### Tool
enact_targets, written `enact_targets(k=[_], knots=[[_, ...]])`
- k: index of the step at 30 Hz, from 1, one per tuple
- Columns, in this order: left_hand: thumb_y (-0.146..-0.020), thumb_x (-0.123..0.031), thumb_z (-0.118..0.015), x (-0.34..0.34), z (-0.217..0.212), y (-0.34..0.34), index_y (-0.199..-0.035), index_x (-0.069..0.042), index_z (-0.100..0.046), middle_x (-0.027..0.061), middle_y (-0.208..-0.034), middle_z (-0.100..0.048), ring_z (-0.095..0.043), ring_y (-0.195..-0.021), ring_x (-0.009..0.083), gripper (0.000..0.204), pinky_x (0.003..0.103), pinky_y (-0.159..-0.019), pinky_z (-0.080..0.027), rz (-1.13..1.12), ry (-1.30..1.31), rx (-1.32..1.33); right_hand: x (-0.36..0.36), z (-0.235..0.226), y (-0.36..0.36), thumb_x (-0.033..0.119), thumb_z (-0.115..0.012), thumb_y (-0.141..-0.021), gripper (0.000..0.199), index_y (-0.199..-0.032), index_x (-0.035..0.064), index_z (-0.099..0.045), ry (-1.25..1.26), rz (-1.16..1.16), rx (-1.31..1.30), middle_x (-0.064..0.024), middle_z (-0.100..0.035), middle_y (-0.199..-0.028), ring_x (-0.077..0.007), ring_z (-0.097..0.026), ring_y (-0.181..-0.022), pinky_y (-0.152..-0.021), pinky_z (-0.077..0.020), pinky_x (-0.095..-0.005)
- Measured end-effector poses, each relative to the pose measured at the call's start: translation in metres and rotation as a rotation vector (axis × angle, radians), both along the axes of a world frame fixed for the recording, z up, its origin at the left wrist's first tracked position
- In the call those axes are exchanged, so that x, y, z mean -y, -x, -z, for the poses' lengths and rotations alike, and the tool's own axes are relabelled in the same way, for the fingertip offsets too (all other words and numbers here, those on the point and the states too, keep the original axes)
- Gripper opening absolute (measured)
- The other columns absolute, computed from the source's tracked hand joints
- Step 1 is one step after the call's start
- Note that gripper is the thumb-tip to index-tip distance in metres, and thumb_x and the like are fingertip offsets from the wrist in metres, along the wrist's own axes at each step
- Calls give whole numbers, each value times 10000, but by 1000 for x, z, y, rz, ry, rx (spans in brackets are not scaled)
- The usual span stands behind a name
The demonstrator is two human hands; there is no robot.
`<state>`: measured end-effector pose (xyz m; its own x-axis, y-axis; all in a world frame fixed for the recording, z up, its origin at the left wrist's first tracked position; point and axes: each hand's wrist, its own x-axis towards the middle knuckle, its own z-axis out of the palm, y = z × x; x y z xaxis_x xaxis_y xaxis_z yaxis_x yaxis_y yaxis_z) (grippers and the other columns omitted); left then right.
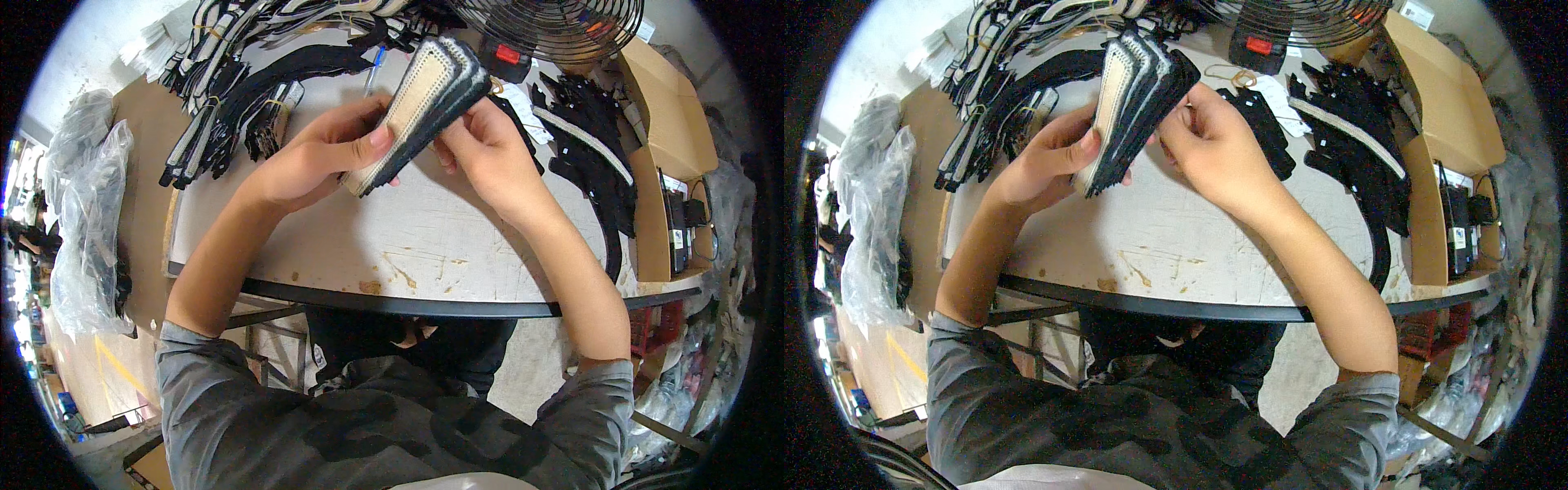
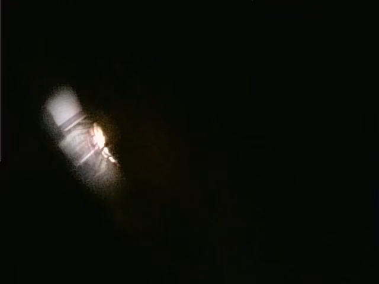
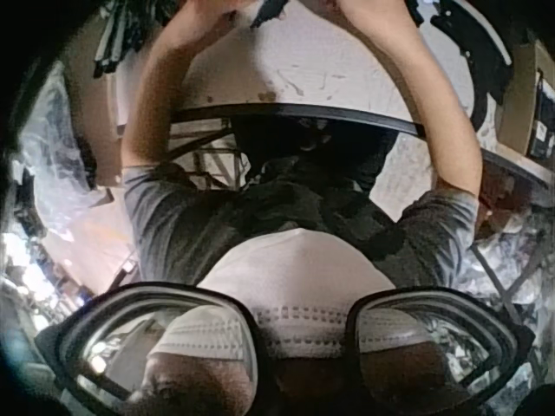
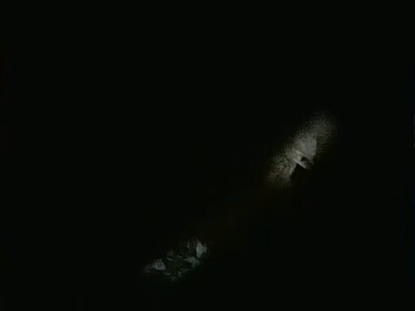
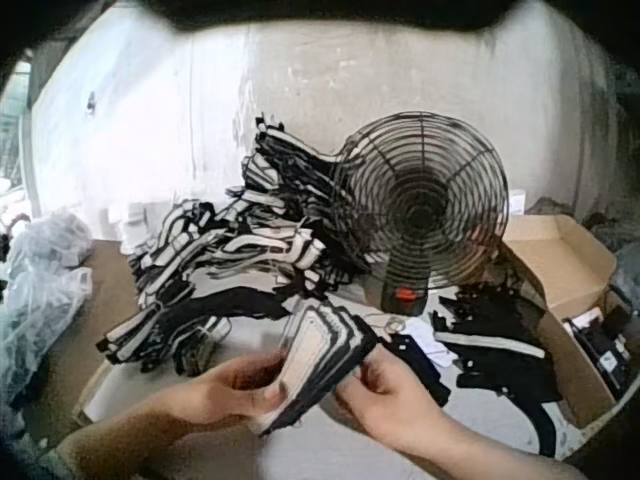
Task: The person gathers black and white fabric strips with zippers, aligns them, and secures them with rubber bands. The person repeatedly picks up strips, stacks them, and ties bundles on a cluttered work table.
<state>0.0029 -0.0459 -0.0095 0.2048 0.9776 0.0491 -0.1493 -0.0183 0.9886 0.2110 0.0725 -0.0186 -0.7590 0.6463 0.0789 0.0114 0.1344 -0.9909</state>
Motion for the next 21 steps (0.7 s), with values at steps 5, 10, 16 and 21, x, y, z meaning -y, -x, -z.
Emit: enact_targets(k=[5,10,16,21], knots=[[-1045,-402,-700,1,-4,-6,-1438,6,-564,46,-1175,-645,-586,-1092,122,583,283,-928,-485,33,-107,-193,-2,3,2,160,-551,-1046,146,-965,61,-622,564,2,-446,37,-512,-732,-119,-484,-669,-735,-500,-316],[-1003,-359,-766,-9,-2,3,-1411,2,-600,63,-1143,-673,-607,-1051,122,570,270,-899,-486,-190,-168,-424,-18,-8,-17,245,-549,-1025,339,-1138,-53,-668,529,-30,-638,47,-362,-648,-104,-359,-563,-704,-454,-312],[-970,-310,-814,-14,7,0,-1208,8,-714,-4,-880,-681,-605,-789,80,410,238,-719,-480,-517,-421,-632,12,-27,-27,274,-620,-933,575,-1375,-93,-619,-141,-209,-490,55,-424,-685,-104,-412,-577,-661,-421,-284],[-1022,-403,-732,-16,3,11,-1076,-37,-719,-14,-832,-629,-553,-737,83,370,248,-679,-429,-538,-96,-292,32,-13,-15,169,-650,-935,543,-1452,8,-603,-811,-291,-87,53,-523,-782,-76,-485,-672,-648,-386,-222]])
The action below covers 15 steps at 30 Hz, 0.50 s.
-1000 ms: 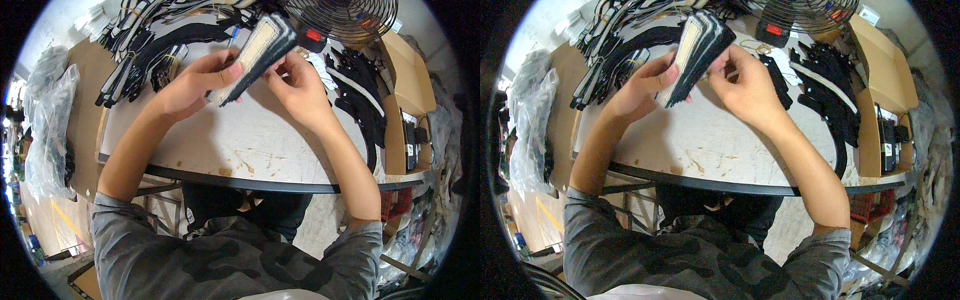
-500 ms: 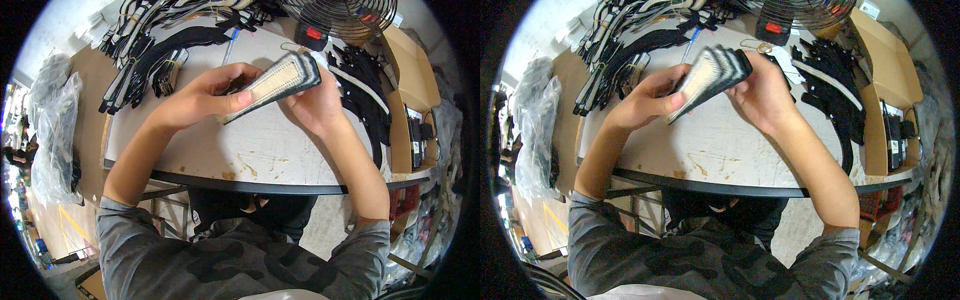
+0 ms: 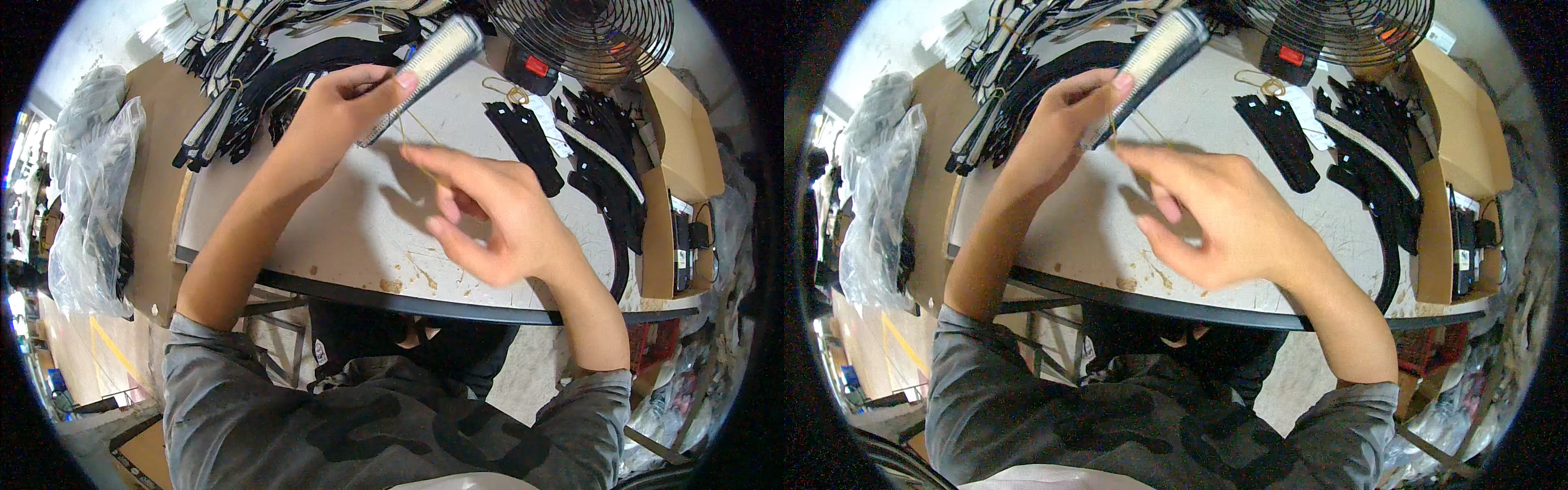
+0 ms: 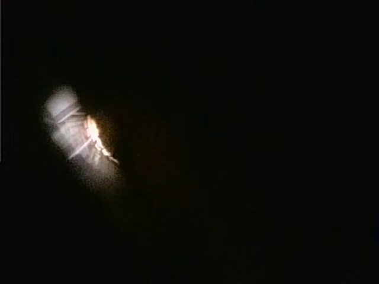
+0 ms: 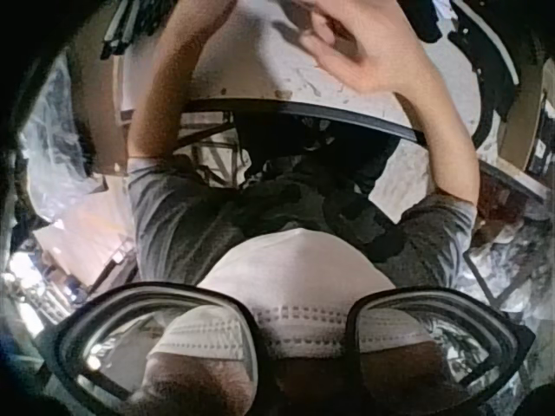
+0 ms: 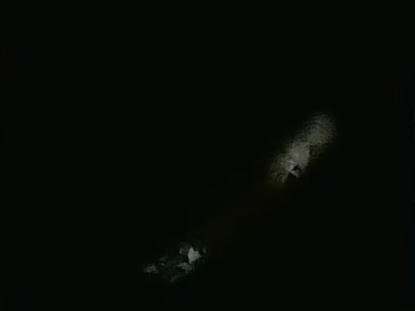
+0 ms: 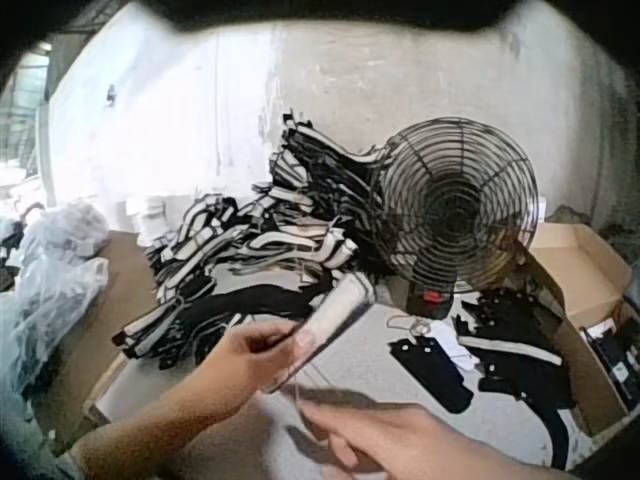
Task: The person gathers black and white fabric strips with zippers, aligns them, and secures them with rubber bands. The person repeatedly picks up strips, stacks them, and ties bundles on a cluttered work table.
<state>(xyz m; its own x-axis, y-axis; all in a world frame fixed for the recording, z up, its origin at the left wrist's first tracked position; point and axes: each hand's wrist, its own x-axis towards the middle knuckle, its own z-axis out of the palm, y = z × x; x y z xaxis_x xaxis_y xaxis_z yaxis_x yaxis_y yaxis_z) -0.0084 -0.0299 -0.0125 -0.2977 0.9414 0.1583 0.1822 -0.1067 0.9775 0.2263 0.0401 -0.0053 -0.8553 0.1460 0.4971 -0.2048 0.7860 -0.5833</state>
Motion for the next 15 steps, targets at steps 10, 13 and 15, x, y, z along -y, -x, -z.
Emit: enact_targets(k=[10,13,15], knots=[[-1038,-372,-701,11,-3,19,-1362,36,-637,88,-1155,-727,-678,-1046,156,526,302,-938,-534,717,-251,240,-45,-21,-15,472,-560,-1055,874,-1721,93,-138,1425,-480,-232,-158,-672,-1220,-165,-630,-780,-716,-493,-278],[-976,-201,-785,15,-17,14,-1316,48,-669,77,-1102,-727,-659,-1012,130,437,286,-901,-526,566,-34,-43,-32,-47,-18,505,-606,-1014,948,-1722,122,-106,1226,-509,-95,-206,-562,-1395,-236,-663,-935,-816,-533,-329],[-939,-193,-835,13,-11,13,-1259,42,-701,75,-1082,-737,-664,-997,129,418,295,-894,-531,506,-69,-163,-24,-48,-12,489,-630,-997,956,-1720,123,-123,1129,-509,-74,-208,-526,-1443,-257,-653,-1003,-855,-537,-350]])
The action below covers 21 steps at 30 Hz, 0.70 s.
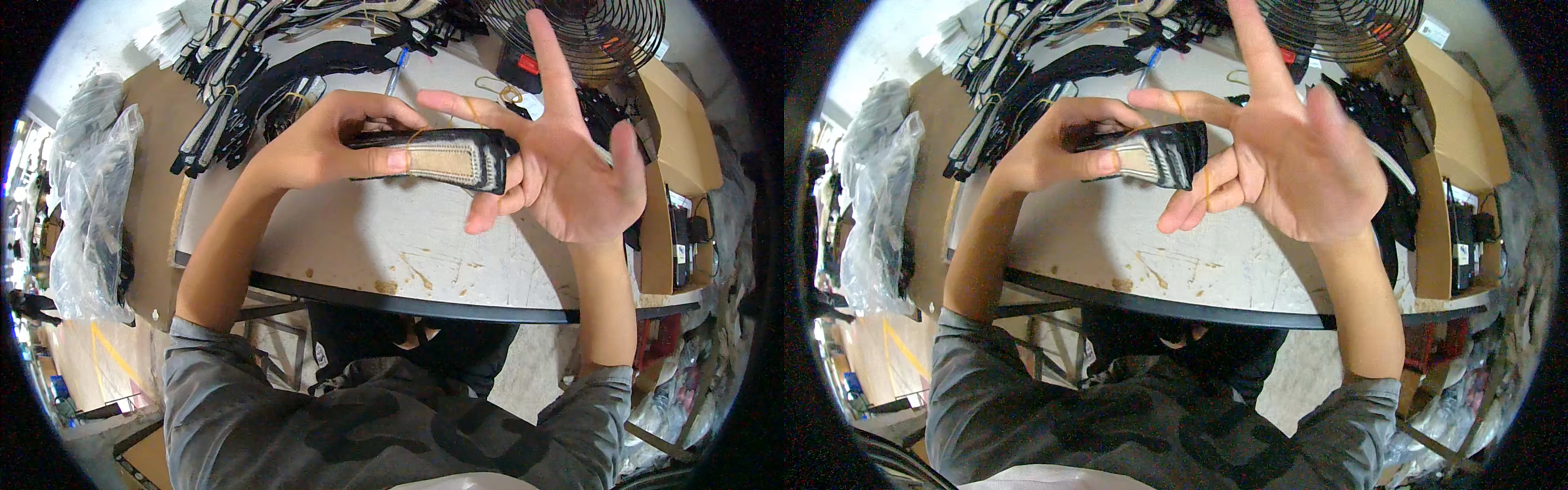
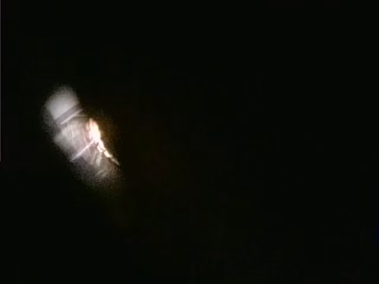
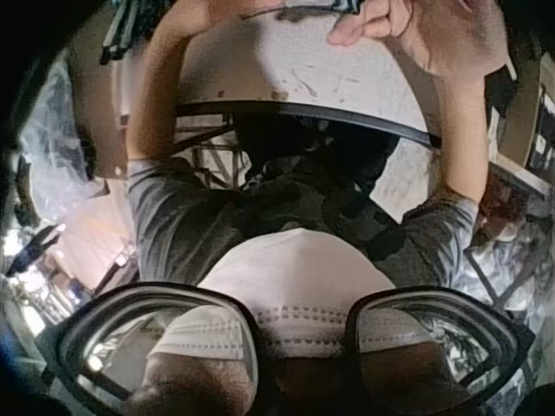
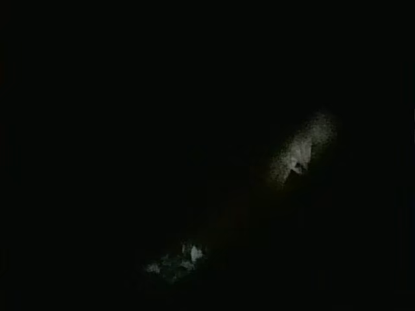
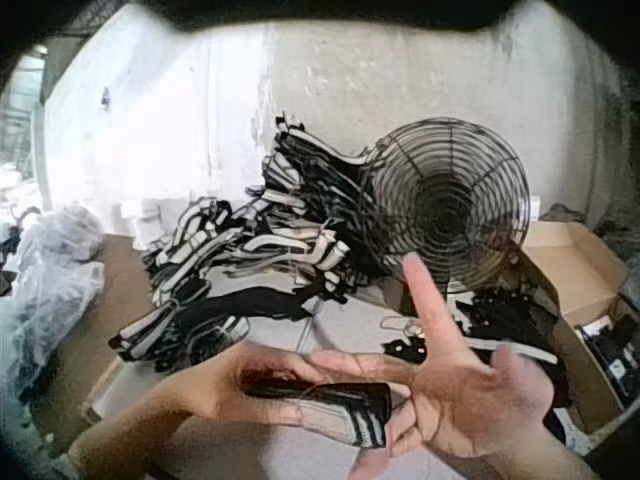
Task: The person gathers black and white fabric strips with zippers, aligns them, and secures them with rubber bands. The person repeatedly picks up strips, stacks them, and ties bundles on a cluttered work table.
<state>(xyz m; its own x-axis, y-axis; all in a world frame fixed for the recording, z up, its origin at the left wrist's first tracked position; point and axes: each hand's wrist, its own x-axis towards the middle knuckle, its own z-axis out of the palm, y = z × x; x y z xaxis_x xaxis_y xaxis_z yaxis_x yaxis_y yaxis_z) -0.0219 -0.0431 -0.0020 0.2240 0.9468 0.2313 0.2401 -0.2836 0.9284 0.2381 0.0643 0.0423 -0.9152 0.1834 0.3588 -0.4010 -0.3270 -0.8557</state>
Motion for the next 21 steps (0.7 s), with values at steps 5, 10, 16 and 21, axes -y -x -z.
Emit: enact_targets(k=[5,10,16,21], knots=[[-902,-224,-876,-3,-2,-3,-1143,36,-743,63,-954,-759,-675,-874,103,379,282,-809,-547,-283,-31,-231,5,8,4,450,-691,-956,978,-1715,125,-167,-145,120,-4,-214,-436,-1564,-309,-629,-1172,-951,-547,-402],[-805,-299,-907,-6,7,-21,-1010,31,-751,136,-823,-766,-741,-792,152,419,297,-722,-567,-579,-177,-396,15,43,11,411,-752,-915,1002,-1710,127,-211,-412,239,50,-220,-347,-1684,-361,-604,-1342,-1048,-558,-454],[-915,-344,-816,-11,22,9,-957,9,-732,134,-798,-758,-687,-691,143,365,301,-624,-525,-729,-341,-470,12,39,10,60,-654,-982,541,-1515,61,-567,-904,473,175,-176,-552,-1540,-232,-671,-1201,-864,-611,-315],[-1046,-374,-690,-4,-10,38,-1003,-3,-665,122,-871,-778,-671,-702,153,375,330,-628,-523,-996,-395,-364,7,43,11,46,-658,-982,343,-1324,57,-693,-999,611,235,-120,-663,-1267,-160,-668,-921,-706,-565,-267]])
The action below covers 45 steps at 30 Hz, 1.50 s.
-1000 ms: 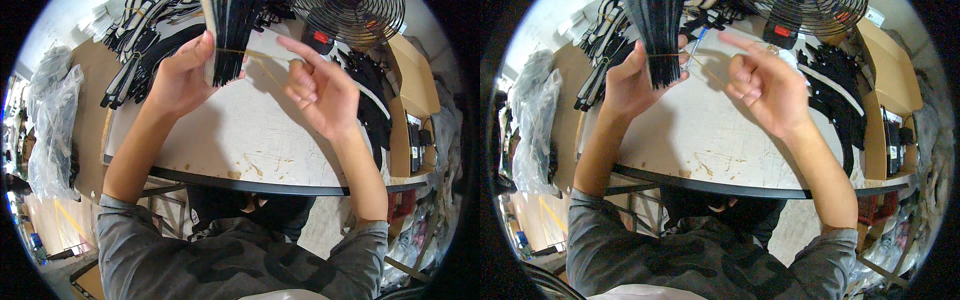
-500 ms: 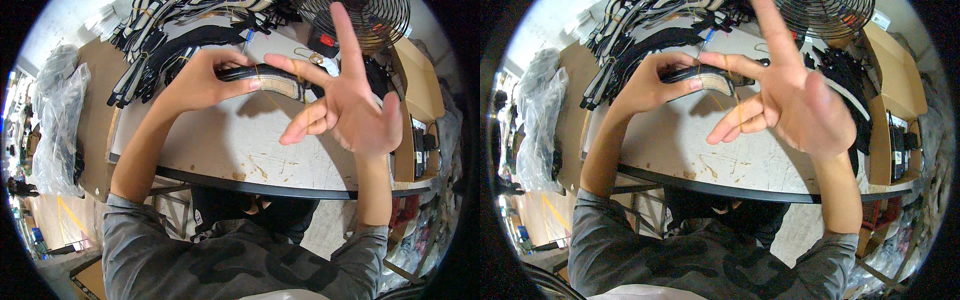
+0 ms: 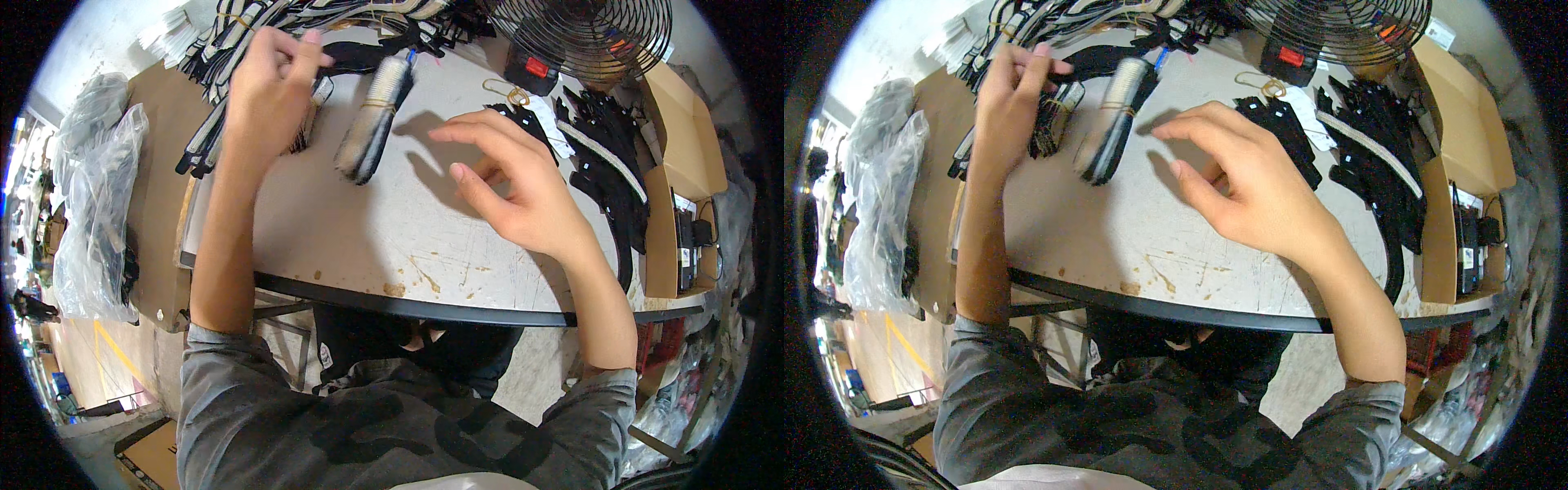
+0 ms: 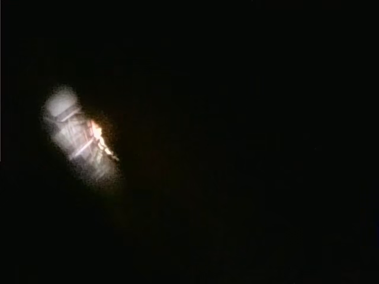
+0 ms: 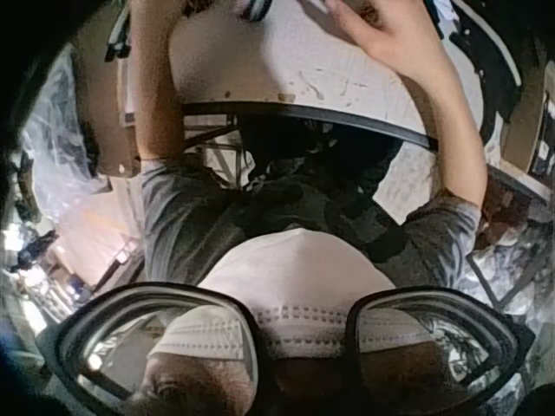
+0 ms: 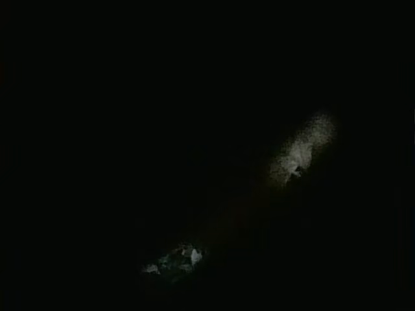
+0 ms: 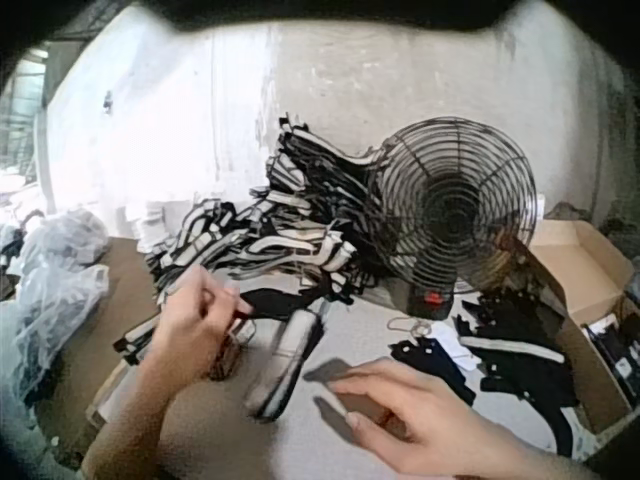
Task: The person gathers black and white fabric strips with zippers, aligns them, and secures them with rubber bands. The person repeatedly picks up strips, stacks them, and ties bundles on a cluttered work table.
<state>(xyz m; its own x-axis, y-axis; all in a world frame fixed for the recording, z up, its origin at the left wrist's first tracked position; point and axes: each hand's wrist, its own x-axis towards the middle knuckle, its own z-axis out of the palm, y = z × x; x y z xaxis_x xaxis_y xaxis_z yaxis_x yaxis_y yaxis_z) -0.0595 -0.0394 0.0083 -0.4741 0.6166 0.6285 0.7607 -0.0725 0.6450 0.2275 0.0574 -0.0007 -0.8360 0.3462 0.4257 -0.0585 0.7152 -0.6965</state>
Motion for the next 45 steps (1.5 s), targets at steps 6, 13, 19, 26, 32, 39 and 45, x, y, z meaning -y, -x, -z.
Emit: enact_targets(k=[6,13,19,26,32,39,45], knots=[[-900,-426,-823,22,1,34,-1237,-26,-668,193,-903,-761,-748,-835,345,546,420,-791,-586,-148,710,-247,-5,12,2,61,-660,-981,224,-1194,42,-724,-186,-12,71,-104,-687,-1026,-193,-674,-788,-659,-550,-295],[-849,-273,-834,17,-2,15,-1266,-25,-676,237,-1135,-741,-730,-1036,357,510,418,-936,-565,-17,349,-335,-3,13,5,73,-662,-978,183,-1141,41,-737,-236,-18,23,-119,-681,-931,-225,-679,-725,-651,-556,-320],[-1020,-335,-595,9,-6,-6,-1237,-14,-708,11,-1110,-682,-600,-984,109,404,256,-874,-463,490,274,435,-3,16,6,126,-664,-958,173,-1109,54,-709,-245,30,31,-185,-716,-980,-394,-711,-866,-781,-583,-460],[-1010,-293,-546,5,7,-21,-1401,-5,-581,69,-1139,-720,-674,-1082,155,486,312,-948,-529,682,314,474,4,17,6,112,-683,-958,201,-1149,79,-737,-293,13,35,-119,-724,-982,-289,-700,-741,-667,-566,-368],[-998,-322,-526,7,3,-10,-1448,-43,-519,62,-1076,-684,-654,-986,146,530,311,-870,-526,431,337,590,9,15,3,131,-685,-944,155,-1075,74,-744,-336,-37,145,-107,-700,-944,-302,-693,-736,-674,-567,-393],[-958,-621,-711,-2,28,-27,-1372,52,-594,206,-1062,-750,-719,-1000,273,799,399,-921,-554,183,519,54,9,20,5,155,-677,-949,158,-1073,75,-732,-363,-48,151,-103,-684,-937,-303,-696,-787,-698,-576,-414],[-883,-433,-838,2,25,-34,-1387,38,-592,204,-1082,-741,-722,-1005,278,732,389,-915,-559,297,520,63,11,20,8,127,-665,-956,140,-1074,59,-698,-236,-26,120,-132,-687,-968,-344,-701,-835,-729,-574,-446]])
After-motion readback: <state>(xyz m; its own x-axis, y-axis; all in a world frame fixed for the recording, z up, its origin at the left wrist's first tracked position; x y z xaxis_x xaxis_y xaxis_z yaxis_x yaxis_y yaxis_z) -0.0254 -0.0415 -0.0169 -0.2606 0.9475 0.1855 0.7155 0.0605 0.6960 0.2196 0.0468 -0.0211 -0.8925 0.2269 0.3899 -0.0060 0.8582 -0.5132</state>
